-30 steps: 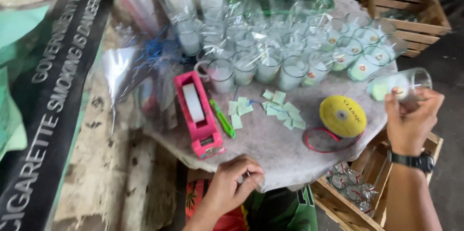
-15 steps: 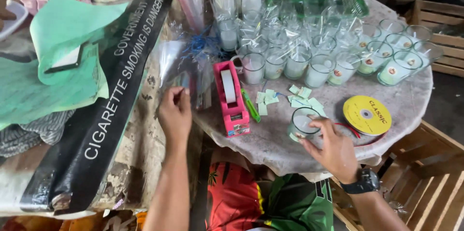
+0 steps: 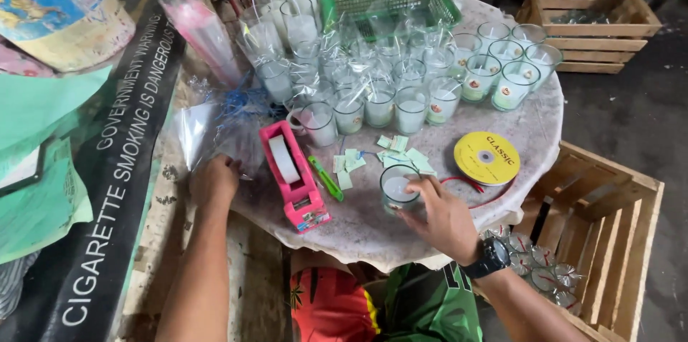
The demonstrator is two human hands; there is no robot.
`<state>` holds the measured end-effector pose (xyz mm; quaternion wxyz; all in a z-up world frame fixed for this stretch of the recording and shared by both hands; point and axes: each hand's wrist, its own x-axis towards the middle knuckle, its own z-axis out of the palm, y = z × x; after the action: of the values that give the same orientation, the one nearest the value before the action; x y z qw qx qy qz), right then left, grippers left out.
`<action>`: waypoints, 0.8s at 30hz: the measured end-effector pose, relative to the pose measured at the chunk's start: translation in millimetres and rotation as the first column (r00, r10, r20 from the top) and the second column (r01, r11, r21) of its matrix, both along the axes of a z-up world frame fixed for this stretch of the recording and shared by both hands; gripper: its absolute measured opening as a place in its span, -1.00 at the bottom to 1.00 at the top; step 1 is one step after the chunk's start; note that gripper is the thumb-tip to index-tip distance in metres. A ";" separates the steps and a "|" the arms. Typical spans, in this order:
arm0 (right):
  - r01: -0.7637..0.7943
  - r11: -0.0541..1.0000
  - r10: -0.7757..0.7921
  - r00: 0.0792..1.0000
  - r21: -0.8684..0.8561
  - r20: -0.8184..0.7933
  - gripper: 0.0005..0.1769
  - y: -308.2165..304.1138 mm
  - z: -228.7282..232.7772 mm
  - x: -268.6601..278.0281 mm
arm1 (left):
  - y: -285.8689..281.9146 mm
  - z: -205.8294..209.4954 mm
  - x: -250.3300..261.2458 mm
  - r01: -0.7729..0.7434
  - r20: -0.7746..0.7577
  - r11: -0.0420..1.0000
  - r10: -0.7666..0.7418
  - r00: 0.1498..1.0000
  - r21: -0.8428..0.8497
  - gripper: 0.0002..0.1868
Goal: Wrapping glass candles in plastic sleeves and applying labels at a workshop table.
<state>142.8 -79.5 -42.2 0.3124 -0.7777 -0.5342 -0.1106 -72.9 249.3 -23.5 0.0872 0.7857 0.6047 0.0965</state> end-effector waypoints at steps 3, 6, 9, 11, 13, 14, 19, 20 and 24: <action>-0.009 1.000 0.009 1.000 0.006 0.028 -0.57 -0.9 12.7 -3.5 | -5.1 27.3 3.4 0.045 -0.071 0.997 -0.049 0.996 -0.060 -0.64; -0.028 0.999 0.027 0.999 0.026 0.023 -0.57 -2.9 14.6 -4.0 | 20.2 12.7 7.8 0.059 -0.081 0.997 -0.063 0.995 -0.045 -0.70; -0.040 0.998 0.039 0.999 0.043 0.024 -0.58 -1.5 11.9 -3.8 | -71.7 83.4 14.6 0.203 -0.036 0.975 -0.206 0.978 -0.091 -0.66; -0.044 0.998 0.043 0.999 0.049 0.023 -0.58 -2.2 13.7 -5.1 | -56.6 59.9 9.9 0.211 -0.029 0.975 -0.214 0.976 -0.072 -0.67; -0.044 0.997 0.042 0.999 0.056 0.027 -0.58 -3.5 14.5 -4.9 | -40.6 41.0 6.1 0.225 -0.017 0.973 -0.226 0.974 -0.051 -0.67; -0.055 0.997 0.054 0.998 0.052 0.021 -0.57 -3.9 14.1 -4.3 | -31.8 34.0 4.4 0.222 -0.006 0.975 -0.222 0.975 -0.030 -0.69; -0.081 0.995 0.082 0.997 0.050 -0.007 -0.58 -4.3 15.1 -1.8 | -4.1 31.6 3.4 0.223 -0.073 0.972 -0.218 0.973 0.071 -0.70; -0.081 0.995 0.081 0.997 0.053 0.005 -0.57 -3.7 13.2 -0.5 | 0.2 36.3 3.9 0.228 -0.070 0.973 -0.225 0.972 0.042 -0.72; -0.072 0.996 0.070 0.996 0.053 0.047 -0.58 0.4 -4.5 4.5 | 8.5 54.7 2.5 0.201 0.027 0.975 -0.204 0.979 0.092 -0.79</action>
<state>147.3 -79.1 -46.8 0.3255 -0.7466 -0.5651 -0.1315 -70.4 257.7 31.3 0.0726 0.8445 0.5149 0.1278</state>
